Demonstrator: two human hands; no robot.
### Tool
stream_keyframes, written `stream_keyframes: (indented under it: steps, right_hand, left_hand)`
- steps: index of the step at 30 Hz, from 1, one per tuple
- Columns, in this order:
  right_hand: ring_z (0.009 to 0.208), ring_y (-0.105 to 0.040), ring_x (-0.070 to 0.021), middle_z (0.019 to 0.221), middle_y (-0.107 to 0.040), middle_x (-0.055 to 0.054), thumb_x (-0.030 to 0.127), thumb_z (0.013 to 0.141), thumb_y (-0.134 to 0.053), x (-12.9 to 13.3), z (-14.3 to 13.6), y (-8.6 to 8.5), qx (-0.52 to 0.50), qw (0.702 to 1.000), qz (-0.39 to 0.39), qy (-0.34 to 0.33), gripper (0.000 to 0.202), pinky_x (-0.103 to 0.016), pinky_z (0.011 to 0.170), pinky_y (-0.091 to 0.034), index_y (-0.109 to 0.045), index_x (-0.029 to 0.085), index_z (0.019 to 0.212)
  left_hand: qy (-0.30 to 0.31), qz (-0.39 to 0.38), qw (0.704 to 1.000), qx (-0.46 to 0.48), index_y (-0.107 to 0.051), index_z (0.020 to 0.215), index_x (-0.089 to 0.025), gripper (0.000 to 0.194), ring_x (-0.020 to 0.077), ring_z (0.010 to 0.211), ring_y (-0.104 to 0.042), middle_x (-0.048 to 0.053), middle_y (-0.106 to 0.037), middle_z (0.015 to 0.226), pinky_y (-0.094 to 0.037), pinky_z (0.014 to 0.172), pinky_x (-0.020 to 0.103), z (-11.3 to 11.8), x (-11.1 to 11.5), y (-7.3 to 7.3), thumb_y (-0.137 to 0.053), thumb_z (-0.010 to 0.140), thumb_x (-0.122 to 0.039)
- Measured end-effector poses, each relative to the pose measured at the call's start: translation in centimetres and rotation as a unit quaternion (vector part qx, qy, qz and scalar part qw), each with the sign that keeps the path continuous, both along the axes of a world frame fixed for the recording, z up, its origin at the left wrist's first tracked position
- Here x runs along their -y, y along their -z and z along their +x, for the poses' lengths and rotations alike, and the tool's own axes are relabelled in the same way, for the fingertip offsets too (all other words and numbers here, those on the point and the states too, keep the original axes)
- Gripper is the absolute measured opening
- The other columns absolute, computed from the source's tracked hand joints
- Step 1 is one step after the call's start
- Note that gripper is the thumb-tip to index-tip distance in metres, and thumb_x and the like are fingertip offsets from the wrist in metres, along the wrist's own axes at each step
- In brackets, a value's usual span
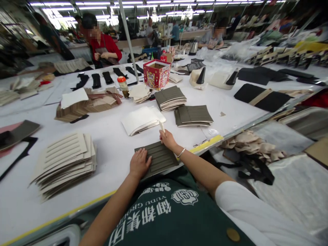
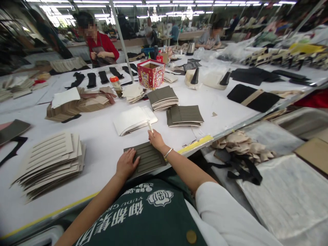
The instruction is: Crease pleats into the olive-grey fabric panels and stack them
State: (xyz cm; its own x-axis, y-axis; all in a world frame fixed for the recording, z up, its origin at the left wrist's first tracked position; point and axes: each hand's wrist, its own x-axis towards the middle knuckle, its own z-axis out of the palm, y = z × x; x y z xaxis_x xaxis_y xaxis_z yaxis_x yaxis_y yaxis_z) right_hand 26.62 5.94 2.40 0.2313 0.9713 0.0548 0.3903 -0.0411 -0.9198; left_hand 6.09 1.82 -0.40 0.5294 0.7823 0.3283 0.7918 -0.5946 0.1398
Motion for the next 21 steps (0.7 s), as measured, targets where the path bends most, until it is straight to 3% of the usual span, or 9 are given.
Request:
stream_keyframes:
  steps: [3,7,11,16,21]
  right_hand:
    - [0.036,-0.045,-0.0104,0.04,-0.045,0.005,0.047,0.086,-0.032,3.5,2.9,-0.7,-0.039,0.997,-0.069,0.025,0.035,-0.022,0.043,-0.038,-0.044,0.02,0.067]
    - [0.034,-0.045,-0.012,0.036,-0.044,0.004,0.048,0.084,-0.037,10.5,6.9,-0.3,0.017,0.987,-0.137,0.085,0.036,-0.024,0.041,-0.038,-0.046,0.021,0.06]
    - [0.032,-0.045,-0.0119,0.046,-0.054,0.001,0.048,0.078,-0.046,15.6,6.1,1.9,0.008,0.979,-0.199,0.039,0.032,-0.024,0.034,-0.034,-0.051,0.022,0.06]
    - [0.029,-0.04,-0.011,0.038,-0.047,0.004,0.051,0.078,-0.044,15.6,1.5,3.6,-0.121,0.967,-0.217,0.05,0.032,-0.022,0.032,-0.031,-0.05,0.022,0.064]
    - [0.031,-0.041,-0.007,0.062,-0.064,-0.001,0.053,0.074,-0.049,14.3,0.4,3.4,-0.257,0.944,-0.203,0.046,0.033,-0.021,0.03,-0.031,-0.053,0.021,0.068]
  left_hand:
    - [-0.003,0.017,1.0,0.008,-0.059,0.105,-0.016,0.033,0.024,0.11,-0.054,0.01,-0.062,0.113,-0.041,0.096,0.04,-0.3,0.2,0.0,-0.04,0.088,-0.037]
    - [0.007,0.011,1.0,0.005,-0.059,0.107,-0.014,0.034,0.0258,0.107,-0.053,0.013,-0.061,0.111,-0.042,0.093,0.04,-0.2,-0.1,-0.4,-0.04,0.088,-0.035]
    - [0.06,-0.008,0.998,0.008,-0.057,0.112,-0.013,0.034,0.025,0.104,-0.051,0.012,-0.059,0.111,-0.041,0.092,0.039,2.4,-1.7,-1.8,-0.043,0.087,-0.032]
    - [0.124,-0.077,0.989,0.009,-0.062,0.1,-0.019,0.023,0.0195,0.092,-0.053,0.006,-0.06,0.097,-0.044,0.084,0.034,7.6,-3.9,-2.5,-0.043,0.087,-0.024]
    - [0.136,-0.09,0.986,0.039,-0.064,0.086,-0.018,0.022,0.0182,0.086,-0.052,0.006,-0.059,0.088,-0.043,0.082,0.032,8.8,-5.3,-1.8,-0.042,0.088,-0.021]
